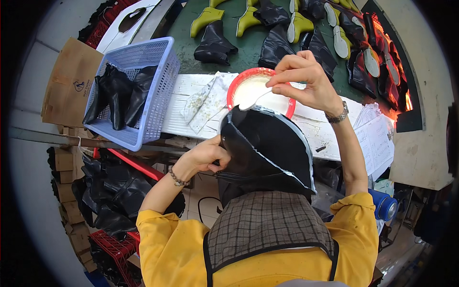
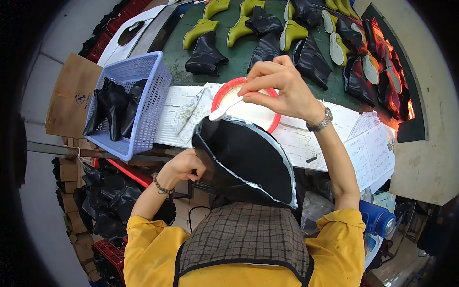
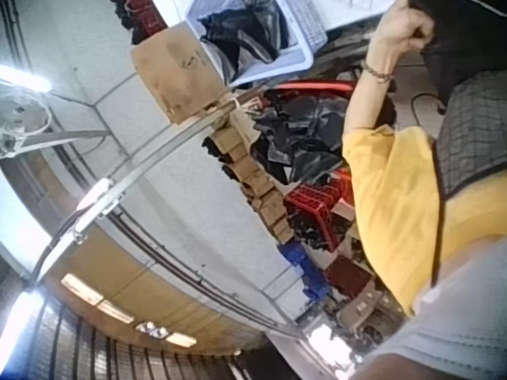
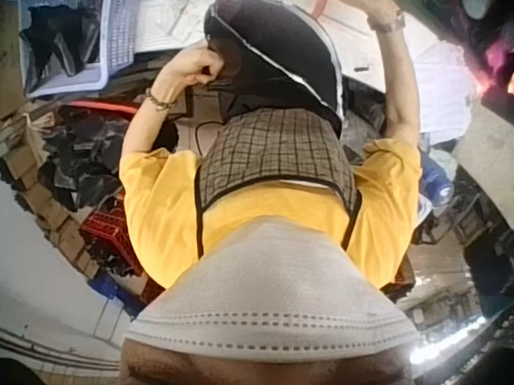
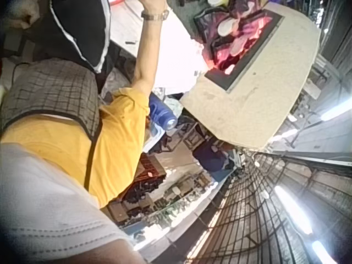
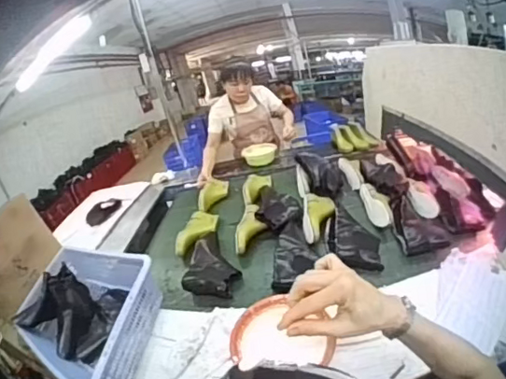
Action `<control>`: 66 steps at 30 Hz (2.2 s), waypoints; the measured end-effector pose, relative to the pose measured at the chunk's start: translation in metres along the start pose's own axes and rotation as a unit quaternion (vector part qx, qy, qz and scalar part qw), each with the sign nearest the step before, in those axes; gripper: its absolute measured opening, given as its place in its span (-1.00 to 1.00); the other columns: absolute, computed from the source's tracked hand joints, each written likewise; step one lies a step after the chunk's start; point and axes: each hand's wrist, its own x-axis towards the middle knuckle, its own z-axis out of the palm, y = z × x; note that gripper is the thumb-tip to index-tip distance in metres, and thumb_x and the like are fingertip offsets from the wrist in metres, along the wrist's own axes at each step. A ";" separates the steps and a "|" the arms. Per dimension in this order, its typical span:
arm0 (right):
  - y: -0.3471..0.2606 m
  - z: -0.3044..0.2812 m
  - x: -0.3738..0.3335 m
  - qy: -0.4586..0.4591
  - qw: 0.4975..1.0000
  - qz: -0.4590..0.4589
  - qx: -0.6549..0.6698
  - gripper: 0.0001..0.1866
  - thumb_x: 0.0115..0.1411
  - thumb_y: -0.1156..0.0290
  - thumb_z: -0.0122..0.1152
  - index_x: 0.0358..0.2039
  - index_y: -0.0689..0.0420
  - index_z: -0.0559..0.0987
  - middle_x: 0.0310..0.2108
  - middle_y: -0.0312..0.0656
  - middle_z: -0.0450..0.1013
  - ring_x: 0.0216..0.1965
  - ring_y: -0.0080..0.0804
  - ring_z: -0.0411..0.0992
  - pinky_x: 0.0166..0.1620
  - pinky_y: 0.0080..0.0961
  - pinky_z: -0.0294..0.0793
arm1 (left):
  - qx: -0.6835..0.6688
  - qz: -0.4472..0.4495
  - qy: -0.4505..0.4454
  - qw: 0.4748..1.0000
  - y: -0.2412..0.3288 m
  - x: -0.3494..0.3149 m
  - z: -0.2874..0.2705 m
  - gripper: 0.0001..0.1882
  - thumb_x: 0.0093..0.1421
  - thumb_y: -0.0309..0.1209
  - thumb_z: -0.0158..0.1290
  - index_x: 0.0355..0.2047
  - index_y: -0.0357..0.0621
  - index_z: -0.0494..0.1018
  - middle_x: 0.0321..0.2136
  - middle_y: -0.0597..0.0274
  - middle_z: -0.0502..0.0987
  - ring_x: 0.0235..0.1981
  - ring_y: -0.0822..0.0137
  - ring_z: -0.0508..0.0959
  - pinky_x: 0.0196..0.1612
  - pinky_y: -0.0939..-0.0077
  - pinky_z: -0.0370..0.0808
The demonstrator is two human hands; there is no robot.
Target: The recorder is applying glue to the edges of black shoe uppers using a small brush at a factory workstation.
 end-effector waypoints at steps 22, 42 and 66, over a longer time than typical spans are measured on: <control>0.109 0.102 -0.156 0.367 0.773 0.492 0.163 -0.78 0.43 0.32 0.21 -0.12 0.23 0.62 -0.48 -0.43 0.45 -0.57 -0.78 0.28 -0.52 -0.73 0.22 | 0.356 0.413 0.408 0.732 0.248 0.189 -0.080 -0.48 -0.01 -0.63 0.02 0.03 -0.23 0.57 -0.32 -0.07 0.70 -0.53 0.15 0.71 -0.40 0.30 0.60; 0.119 0.111 -0.161 0.372 0.791 0.444 0.197 -0.82 0.43 0.37 0.22 -0.12 0.23 0.63 -0.50 -0.45 0.44 -0.59 -0.81 0.25 -0.57 -0.76 0.16 | 0.528 0.111 0.633 0.555 0.170 0.025 -0.369 0.33 -0.02 0.01 0.42 0.54 -0.13 -0.20 0.30 -0.36 0.34 0.40 -0.31 0.25 0.33 0.06 0.37; 0.007 0.037 -0.107 0.017 0.916 0.347 -0.199 -0.84 0.19 0.28 0.39 -0.26 0.00 0.78 -0.38 -0.28 0.56 -0.35 -0.26 0.58 -0.32 -0.31 0.50 | 0.955 0.205 0.097 0.191 0.059 -0.043 0.018 -0.88 0.00 -0.33 0.16 -0.60 0.01 0.65 -0.39 0.28 0.45 -0.14 0.25 0.45 0.06 0.31 0.27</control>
